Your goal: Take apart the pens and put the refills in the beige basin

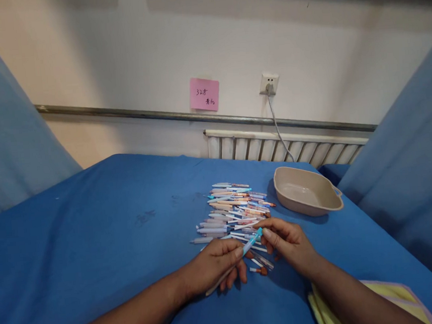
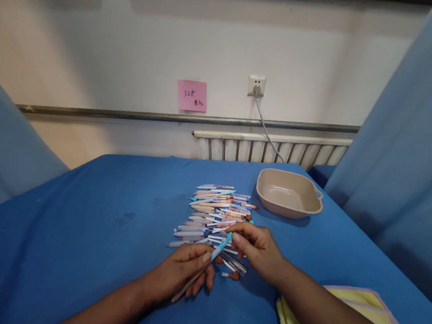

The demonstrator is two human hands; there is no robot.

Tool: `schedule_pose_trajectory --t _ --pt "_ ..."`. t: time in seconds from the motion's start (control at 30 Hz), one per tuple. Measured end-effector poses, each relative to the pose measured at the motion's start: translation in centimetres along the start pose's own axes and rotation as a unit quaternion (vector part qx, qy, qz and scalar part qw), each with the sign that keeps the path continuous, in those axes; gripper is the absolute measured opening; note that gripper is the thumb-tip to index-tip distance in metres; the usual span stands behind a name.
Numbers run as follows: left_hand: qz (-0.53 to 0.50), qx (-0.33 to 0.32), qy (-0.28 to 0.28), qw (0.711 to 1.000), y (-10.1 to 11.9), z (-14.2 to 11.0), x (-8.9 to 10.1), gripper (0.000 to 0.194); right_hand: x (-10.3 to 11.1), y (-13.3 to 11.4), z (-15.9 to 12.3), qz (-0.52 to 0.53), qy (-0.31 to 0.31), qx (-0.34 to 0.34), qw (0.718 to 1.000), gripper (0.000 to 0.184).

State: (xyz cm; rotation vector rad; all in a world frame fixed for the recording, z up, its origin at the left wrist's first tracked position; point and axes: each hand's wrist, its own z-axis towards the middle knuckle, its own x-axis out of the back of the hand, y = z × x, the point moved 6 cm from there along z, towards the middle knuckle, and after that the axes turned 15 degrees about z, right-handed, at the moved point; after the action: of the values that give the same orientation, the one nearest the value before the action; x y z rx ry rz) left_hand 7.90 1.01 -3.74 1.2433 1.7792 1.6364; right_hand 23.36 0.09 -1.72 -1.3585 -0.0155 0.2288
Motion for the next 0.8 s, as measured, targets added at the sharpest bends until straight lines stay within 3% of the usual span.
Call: schedule_pose_trajectory --t 0.33,0.6,0.8 --pt "0.01 -0.019 -0.008 1.0 -0.3 0.2 0.1 0.04 0.4 -0.1 -0.1 -0.037 0.006 -0.001 0.999 0.032" --pt "0.02 -0.009 0.0 1.0 -0.3 0.2 0.0 0.041 -0.3 -0.2 -0.1 0.01 -0.007 0.0 1.0 0.022" --pt "0.055 -0.015 0.029 0.998 0.2 -0.1 0.8 0.039 1.8 0.0 0.4 0.044 0.07 0.001 0.997 0.026"
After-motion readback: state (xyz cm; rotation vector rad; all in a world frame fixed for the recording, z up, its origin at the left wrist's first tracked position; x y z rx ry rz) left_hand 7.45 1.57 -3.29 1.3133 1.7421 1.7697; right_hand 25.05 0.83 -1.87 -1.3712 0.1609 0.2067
